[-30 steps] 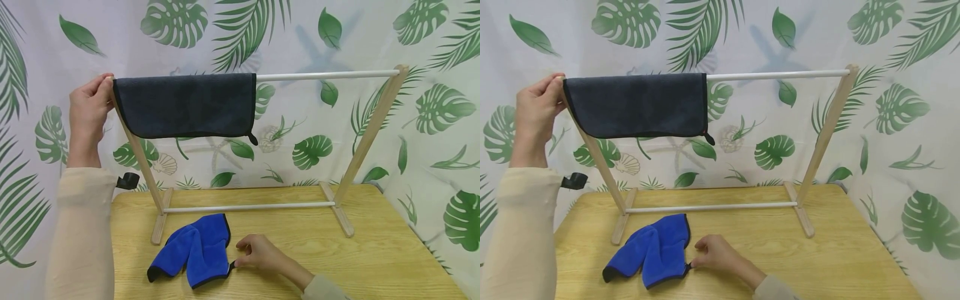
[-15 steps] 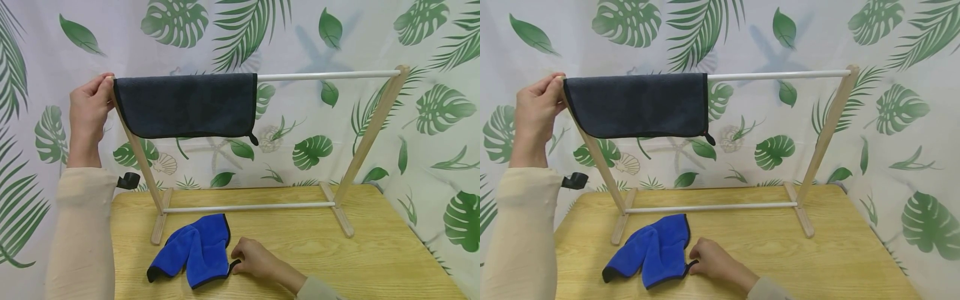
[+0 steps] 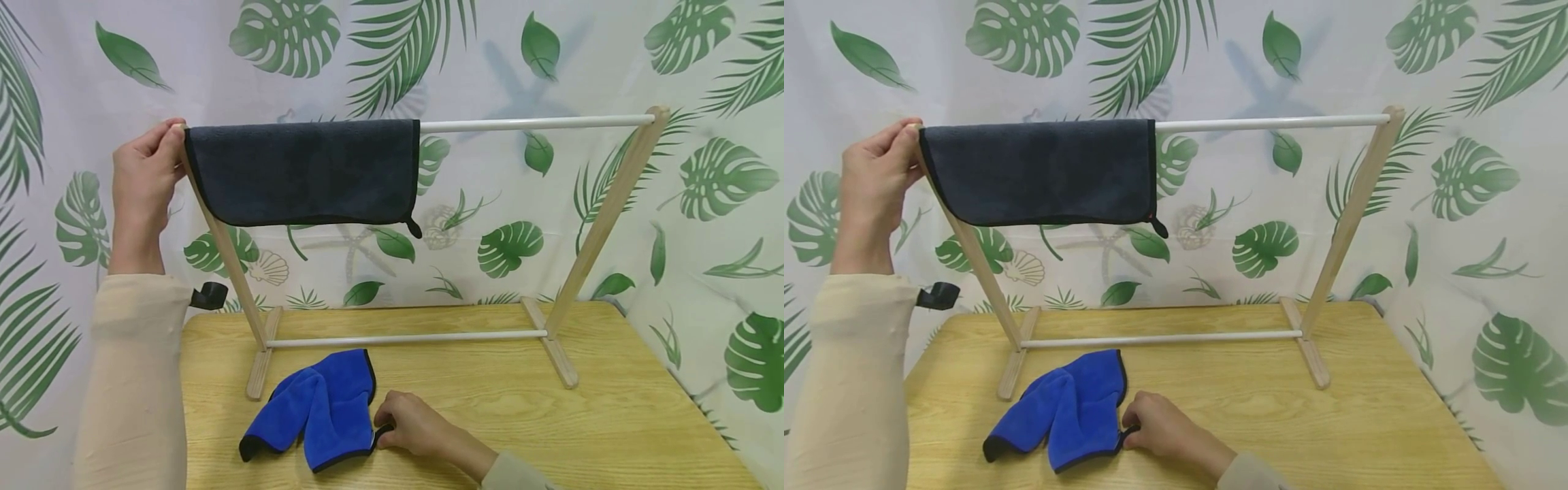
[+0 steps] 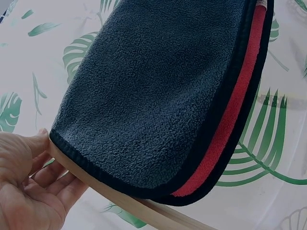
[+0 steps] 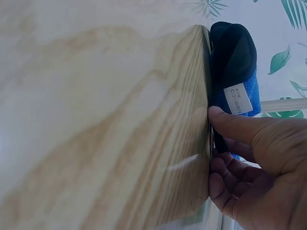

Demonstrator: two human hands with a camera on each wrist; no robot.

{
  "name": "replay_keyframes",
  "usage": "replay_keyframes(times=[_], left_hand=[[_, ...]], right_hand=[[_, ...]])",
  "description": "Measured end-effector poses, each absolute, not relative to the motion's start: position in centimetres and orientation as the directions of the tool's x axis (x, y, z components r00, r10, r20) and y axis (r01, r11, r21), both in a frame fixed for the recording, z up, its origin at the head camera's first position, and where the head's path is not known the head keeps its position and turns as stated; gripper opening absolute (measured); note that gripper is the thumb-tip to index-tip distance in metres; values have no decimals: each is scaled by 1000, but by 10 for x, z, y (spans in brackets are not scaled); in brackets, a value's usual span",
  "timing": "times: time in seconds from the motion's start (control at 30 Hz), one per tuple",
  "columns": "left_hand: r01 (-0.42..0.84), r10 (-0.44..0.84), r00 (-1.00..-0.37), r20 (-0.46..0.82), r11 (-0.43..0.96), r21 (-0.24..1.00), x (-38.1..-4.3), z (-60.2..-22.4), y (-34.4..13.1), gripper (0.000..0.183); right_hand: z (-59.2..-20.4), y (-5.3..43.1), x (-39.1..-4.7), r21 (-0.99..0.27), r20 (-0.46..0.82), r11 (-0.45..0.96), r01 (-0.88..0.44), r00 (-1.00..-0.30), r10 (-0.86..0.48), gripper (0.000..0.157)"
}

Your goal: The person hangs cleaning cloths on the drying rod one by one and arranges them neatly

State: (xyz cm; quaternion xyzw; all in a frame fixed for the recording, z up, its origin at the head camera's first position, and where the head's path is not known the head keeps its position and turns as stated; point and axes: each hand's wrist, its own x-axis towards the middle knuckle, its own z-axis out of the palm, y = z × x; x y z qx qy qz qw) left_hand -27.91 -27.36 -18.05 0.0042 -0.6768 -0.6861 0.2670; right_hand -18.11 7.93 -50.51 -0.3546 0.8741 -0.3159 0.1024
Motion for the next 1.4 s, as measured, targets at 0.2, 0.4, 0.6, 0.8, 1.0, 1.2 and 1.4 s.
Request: replay_keyframes(times=[0.2,0.4,0.6,0.8,1.0,1.2,1.4], left_hand=[[356,-376,-858,349,53,933,-279,-180,-274,46],[357,-376,-861,342,31,933,-278,-179,-274,46],[366,-375,-862,343,10,931,-278,-178,-273,46],[364,-374,-863,339,3,931,-278,-178,-273,45],[371,-379,-860,341,-7,928,-278,-179,-273,44],[369,-380,-861,339,-7,929,-278,-180,-274,44],[373,-376,-862,341,-14,928,-278,-180,-274,44]], right_hand=[[-507,79,-180,-630,88,528,-570,-727,-681,10],[-506,78,-178,-627,96,524,-576,-726,-681,10],[-500,80,-177,-620,47,554,-556,-731,-681,6],[-495,88,-180,-612,67,574,-544,-759,-648,9],[-493,97,-185,-733,59,537,-418,-825,-562,15],[-483,106,-189,-879,-14,425,-217,-878,-478,12],[-466,112,-196,-989,-77,145,15,-897,-436,19]])
